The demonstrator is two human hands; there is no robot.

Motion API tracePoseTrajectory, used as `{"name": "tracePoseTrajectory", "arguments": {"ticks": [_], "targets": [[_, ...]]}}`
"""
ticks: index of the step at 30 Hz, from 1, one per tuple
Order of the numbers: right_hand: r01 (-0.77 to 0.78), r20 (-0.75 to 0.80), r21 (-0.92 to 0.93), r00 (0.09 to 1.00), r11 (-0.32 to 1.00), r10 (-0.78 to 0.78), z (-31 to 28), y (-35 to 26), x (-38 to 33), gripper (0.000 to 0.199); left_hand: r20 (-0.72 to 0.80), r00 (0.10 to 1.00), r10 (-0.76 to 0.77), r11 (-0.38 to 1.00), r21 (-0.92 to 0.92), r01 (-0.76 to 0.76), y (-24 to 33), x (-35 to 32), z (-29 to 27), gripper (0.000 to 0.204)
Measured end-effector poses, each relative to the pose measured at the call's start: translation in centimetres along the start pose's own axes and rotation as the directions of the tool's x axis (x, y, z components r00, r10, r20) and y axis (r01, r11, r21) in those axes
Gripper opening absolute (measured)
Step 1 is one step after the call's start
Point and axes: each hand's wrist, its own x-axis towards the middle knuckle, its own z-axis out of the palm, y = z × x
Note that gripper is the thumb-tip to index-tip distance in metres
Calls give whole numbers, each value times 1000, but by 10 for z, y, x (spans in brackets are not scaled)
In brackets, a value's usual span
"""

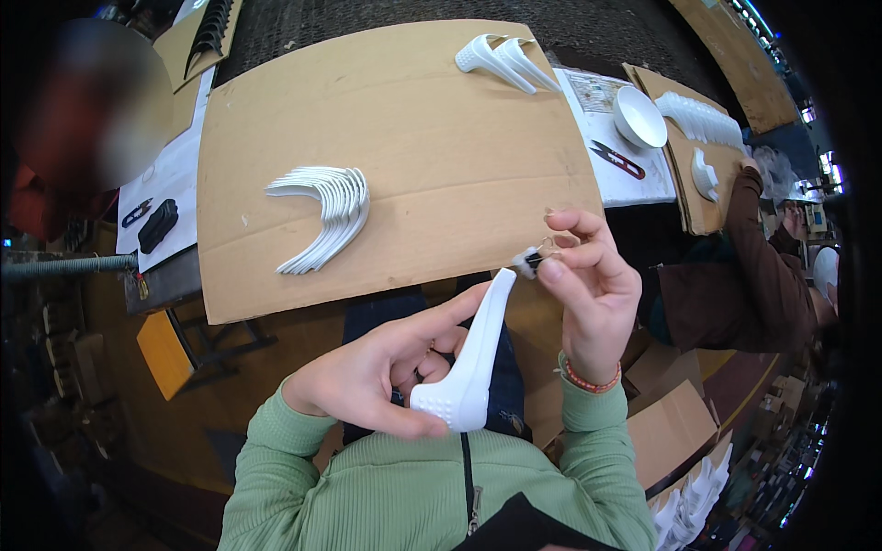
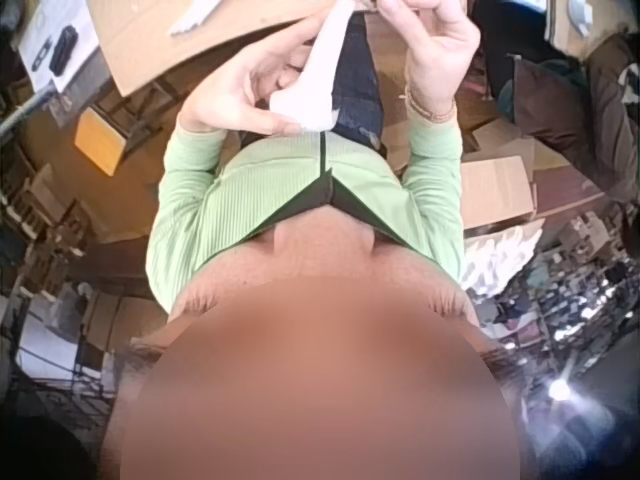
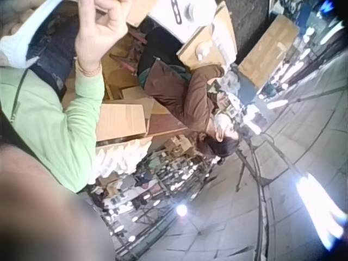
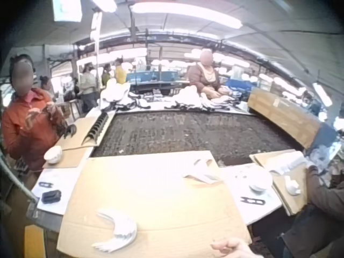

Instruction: The person repeatedly picks up white plastic shoe-last-like parts, uses a small metal tool to scrape or deburr the surface, and places each finished part on a cardboard sheet. The process is repeated for multiple parts in a consistent sequence.

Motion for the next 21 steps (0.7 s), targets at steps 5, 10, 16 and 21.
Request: {"name": "tracePoseTrajectory", "arguments": {"ticks": [5, 10, 16, 21], "targets": [[-46, 11, 254, 999, 966, 45, -10, -5, -5, 7, -130, 989, 65, 997, -39, -70, 1, -1, -6, 56], [186, 171, 48, 966, 981, -192, -9, -15, -10, 19, -285, 948, 139, 989, -10, -148, -7, 6, -8, 29], [314, 242, -250, 936, 916, -255, 1, -17, -7, 18, -283, 952, 114, 984, -100, -147, -12, 11, -4, 28], [344, 252, -328, 929, 880, -270, 3, -17, -4, 19, -250, 942, 224, 974, 91, -208, -14, 11, 1, 31]]}}
